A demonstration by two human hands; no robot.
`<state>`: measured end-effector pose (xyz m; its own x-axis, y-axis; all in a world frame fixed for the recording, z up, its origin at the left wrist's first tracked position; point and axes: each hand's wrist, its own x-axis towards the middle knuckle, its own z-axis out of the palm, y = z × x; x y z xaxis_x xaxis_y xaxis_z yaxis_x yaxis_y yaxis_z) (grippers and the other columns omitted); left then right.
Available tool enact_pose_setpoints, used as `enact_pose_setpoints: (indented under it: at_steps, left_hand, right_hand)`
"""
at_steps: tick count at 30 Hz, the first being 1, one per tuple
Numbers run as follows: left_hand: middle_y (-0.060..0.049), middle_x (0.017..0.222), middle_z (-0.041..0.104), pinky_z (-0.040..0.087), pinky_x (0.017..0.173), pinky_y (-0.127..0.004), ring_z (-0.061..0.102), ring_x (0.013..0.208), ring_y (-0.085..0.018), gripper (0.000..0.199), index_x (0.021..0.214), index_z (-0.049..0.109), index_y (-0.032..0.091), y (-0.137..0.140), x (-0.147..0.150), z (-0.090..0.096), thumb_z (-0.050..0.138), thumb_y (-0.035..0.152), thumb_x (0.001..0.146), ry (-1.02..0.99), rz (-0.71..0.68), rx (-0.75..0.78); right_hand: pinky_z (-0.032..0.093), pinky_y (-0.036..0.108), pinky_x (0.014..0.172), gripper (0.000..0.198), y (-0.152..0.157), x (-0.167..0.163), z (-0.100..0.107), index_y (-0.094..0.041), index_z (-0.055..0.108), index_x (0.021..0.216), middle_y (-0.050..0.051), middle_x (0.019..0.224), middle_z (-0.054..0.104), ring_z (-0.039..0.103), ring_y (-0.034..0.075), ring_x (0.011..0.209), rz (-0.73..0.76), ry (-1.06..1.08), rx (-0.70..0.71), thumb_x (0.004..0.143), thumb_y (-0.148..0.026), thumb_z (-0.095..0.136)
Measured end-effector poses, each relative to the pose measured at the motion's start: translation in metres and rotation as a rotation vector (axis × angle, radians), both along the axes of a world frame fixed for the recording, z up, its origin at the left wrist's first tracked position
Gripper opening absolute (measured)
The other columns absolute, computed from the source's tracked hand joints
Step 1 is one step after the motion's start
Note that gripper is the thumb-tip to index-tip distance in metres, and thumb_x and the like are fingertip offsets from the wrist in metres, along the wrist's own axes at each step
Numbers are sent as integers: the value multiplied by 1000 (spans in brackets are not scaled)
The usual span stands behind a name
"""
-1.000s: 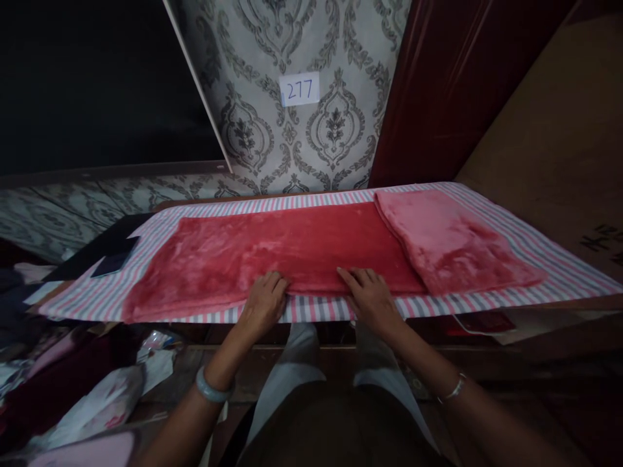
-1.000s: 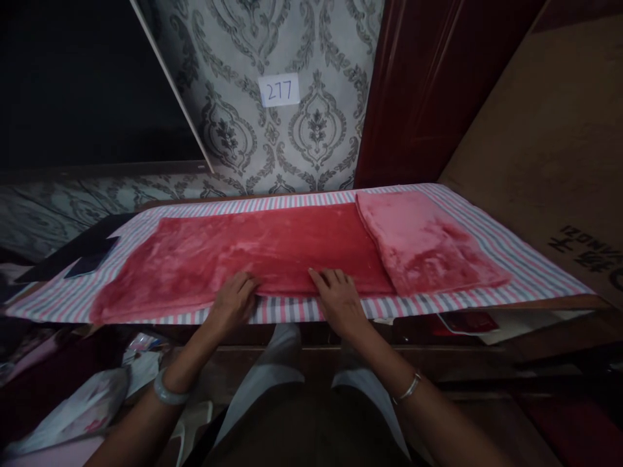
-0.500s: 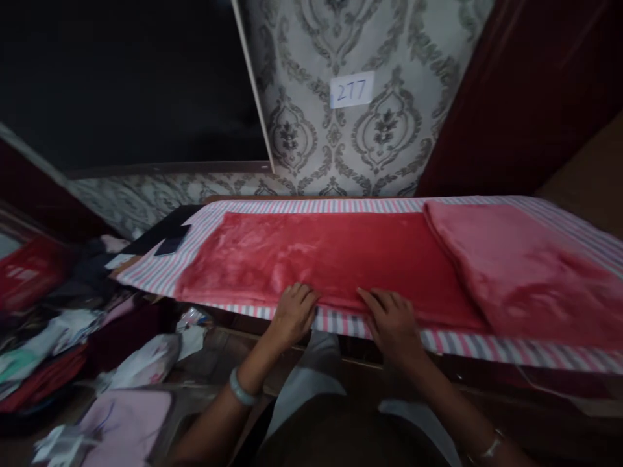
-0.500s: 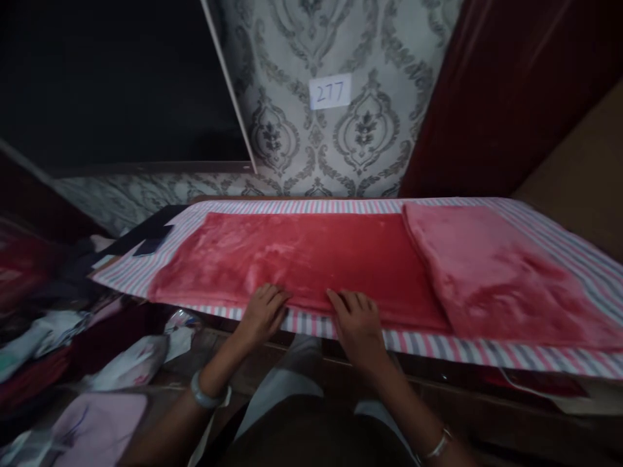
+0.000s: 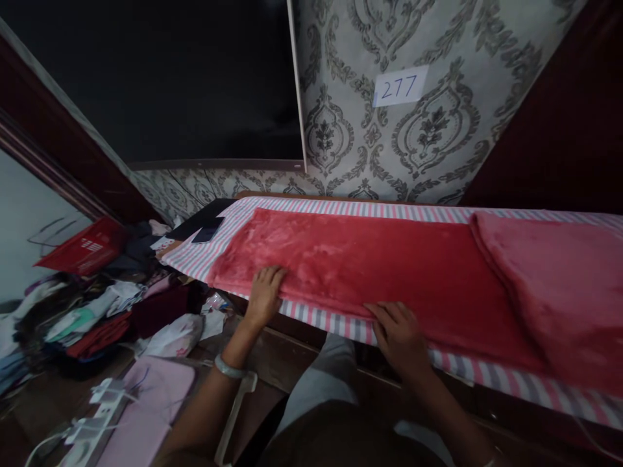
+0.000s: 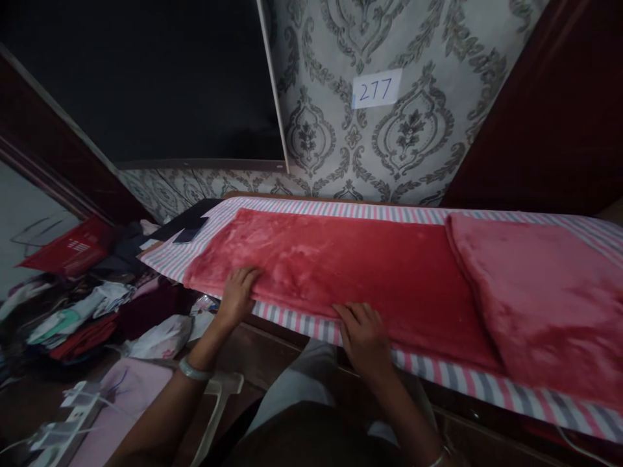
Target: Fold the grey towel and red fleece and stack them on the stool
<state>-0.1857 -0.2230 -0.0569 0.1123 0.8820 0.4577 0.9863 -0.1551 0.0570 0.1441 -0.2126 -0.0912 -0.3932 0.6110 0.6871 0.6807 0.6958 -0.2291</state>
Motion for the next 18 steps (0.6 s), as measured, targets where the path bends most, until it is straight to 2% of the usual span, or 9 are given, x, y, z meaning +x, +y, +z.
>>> enact_pose_setpoints:
  at_steps: [5,10,14,18]
  left_hand:
    - [-17,124,63,44,95,-49,56,117,-35,62,122,63,16,-6,-60,10,50,4,63,27,149,-18]
    - [-18,123,64,44,95,-50,56,118,-36,51,119,64,15,-10,-108,20,52,8,69,24,300,-28]
    - [-16,122,64,46,96,-46,59,114,-33,47,117,66,16,-12,-133,27,51,10,73,-7,308,-23]
    - [-15,126,62,47,95,-42,57,113,-31,43,121,66,19,-17,-146,27,47,16,83,21,326,103]
  right_hand:
    - [47,40,78,32,-1,1,1,-18,70,113,11,97,66,56,26,91,13,-14,-11,92,-13,47]
    - [46,40,79,28,1,2,-5,-16,70,111,12,97,67,56,26,90,21,-41,48,93,-15,48]
    - [46,39,79,27,2,2,-8,-16,69,111,11,96,66,57,25,89,26,-46,71,94,-17,48]
    - [47,38,78,27,2,2,-9,-18,69,111,10,96,67,57,25,89,38,-46,103,94,-18,48]
